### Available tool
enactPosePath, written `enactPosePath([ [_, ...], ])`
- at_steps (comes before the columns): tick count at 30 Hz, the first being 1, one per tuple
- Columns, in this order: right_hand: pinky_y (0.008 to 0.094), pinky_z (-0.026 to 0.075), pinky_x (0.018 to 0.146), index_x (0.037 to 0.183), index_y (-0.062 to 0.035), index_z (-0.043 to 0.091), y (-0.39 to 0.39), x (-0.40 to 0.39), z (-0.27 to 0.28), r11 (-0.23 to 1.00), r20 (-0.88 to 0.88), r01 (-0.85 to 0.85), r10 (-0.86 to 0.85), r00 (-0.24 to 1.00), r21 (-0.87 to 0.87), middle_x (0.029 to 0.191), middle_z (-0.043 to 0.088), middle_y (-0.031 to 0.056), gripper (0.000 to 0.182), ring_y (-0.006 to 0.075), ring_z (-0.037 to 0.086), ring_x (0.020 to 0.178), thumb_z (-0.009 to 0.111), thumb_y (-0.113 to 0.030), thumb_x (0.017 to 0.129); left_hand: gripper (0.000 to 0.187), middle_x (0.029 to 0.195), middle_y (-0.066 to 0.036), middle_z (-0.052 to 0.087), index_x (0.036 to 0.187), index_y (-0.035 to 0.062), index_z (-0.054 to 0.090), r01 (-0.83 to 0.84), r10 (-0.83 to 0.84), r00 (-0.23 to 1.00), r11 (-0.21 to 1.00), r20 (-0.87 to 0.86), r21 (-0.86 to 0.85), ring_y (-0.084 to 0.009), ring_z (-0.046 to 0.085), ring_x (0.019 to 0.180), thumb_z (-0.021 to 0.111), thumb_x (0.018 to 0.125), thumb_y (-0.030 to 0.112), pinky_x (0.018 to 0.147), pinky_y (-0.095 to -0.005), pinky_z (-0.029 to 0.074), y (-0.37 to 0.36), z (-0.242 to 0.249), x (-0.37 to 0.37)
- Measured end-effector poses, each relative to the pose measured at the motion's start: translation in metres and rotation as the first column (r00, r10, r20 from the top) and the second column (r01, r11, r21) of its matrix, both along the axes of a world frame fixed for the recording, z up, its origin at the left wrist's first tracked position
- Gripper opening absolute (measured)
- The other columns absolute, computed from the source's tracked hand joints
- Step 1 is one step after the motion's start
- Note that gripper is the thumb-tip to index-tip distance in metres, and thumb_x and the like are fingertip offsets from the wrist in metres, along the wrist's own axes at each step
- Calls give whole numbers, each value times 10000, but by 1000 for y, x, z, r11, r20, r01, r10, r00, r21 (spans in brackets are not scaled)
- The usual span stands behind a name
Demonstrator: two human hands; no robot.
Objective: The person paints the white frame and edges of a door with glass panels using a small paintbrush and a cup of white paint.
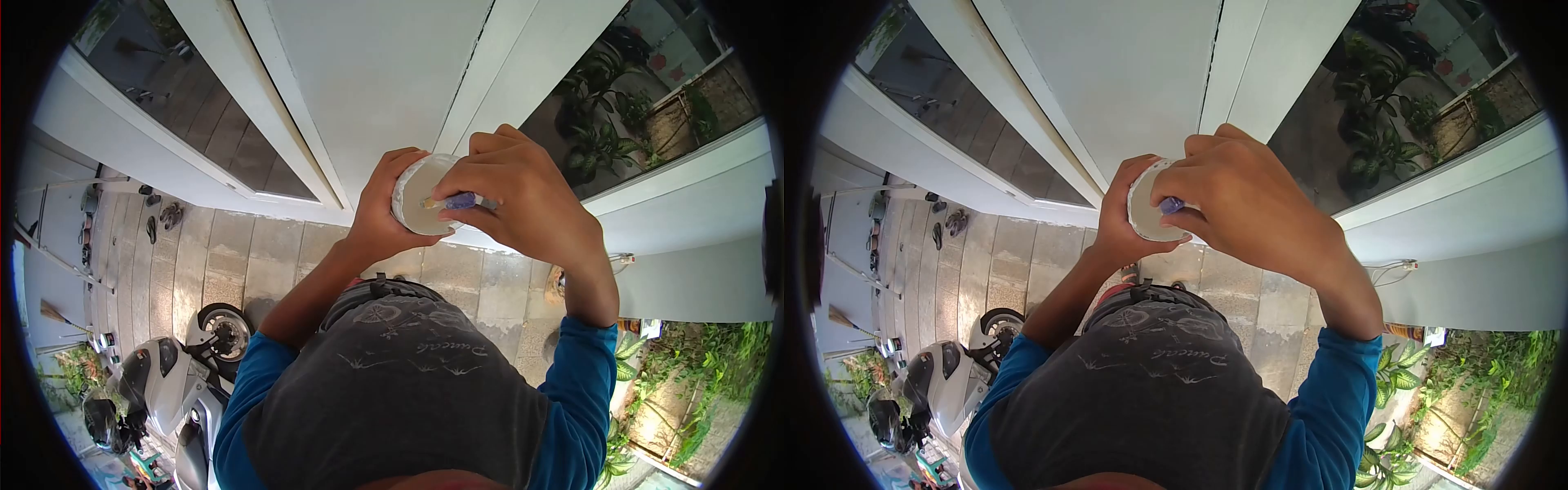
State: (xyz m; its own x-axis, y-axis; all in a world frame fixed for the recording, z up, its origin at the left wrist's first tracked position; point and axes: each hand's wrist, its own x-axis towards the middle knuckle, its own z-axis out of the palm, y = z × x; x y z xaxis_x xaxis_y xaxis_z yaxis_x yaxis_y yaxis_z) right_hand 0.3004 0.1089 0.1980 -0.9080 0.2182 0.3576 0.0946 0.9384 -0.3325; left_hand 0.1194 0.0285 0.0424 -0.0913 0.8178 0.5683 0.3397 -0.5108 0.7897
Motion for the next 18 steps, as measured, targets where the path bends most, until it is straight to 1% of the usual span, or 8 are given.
enactPosePath([
  [3,367,460,798,850,-109,723,-1,-3,-5,1000,11,-12,11,1000,28,703,630,43,122,225,610,749,819,-133,779,1048,1365,-111,527,1440,92,464,-19,19,1000,999,-2,28,-262,563,1265,1000,544,179,1044,-410,476,-2,1,0],
  [5,367,456,807,847,-111,723,-1,-5,-7,999,6,-12,12,1000,34,704,627,43,120,225,610,754,818,-136,777,996,1377,-121,525,1407,110,516,-23,22,998,1000,58,10,-303,561,1276,1004,552,262,1048,-424,481,-3,1,0],
  [9,361,450,815,850,-116,725,-2,-6,-9,1000,19,-12,12,1000,26,708,623,43,120,224,602,748,818,-134,777,1000,1384,-123,519,1411,110,513,-28,27,999,999,40,23,-304,562,1275,1004,553,260,1044,-425,483,-4,0,0],
  [11,356,447,818,855,-117,727,-2,-5,-8,1000,10,-7,7,1000,25,705,620,43,116,223,597,744,817,-137,784,1032,1358,-117,527,1426,83,469,-45,46,999,997,-21,54,-267,560,1266,999,545,178,1041,-413,476,-5,2,-1],
  [14,347,444,812,865,-108,731,1,1,-3,999,10,20,-20,1000,-38,720,639,39,129,212,603,736,831,-166,806,1023,1352,-119,528,1421,76,471,-50,50,999,998,-9,38,-269,560,1264,997,550,177,1041,-412,476,-5,-5,-4],
  [16,340,447,787,885,-91,743,3,3,-4,989,-142,96,-112,984,-115,751,686,39,174,199,615,708,857,-198,809,1019,1348,-117,529,1419,72,472,-61,61,998,998,-4,32,-266,560,1262,996,552,178,1042,-411,475,-5,-8,-4],
  [17,340,447,787,885,-91,743,3,4,-6,989,-142,95,-111,984,-112,751,686,39,174,199,615,708,857,-198,809,1014,1345,-115,529,1417,68,473,-70,70,998,997,1,28,-263,561,1260,995,555,179,1044,-410,474,-5,-9,-4],
  [18,339,451,776,893,-84,747,4,6,-8,959,-185,130,-180,966,-253,769,706,42,196,197,620,694,870,-203,798,1014,1345,-115,529,1417,68,473,-70,70,998,997,2,31,-263,561,1260,995,555,179,1044,-410,474,-5,-10,-3],
])
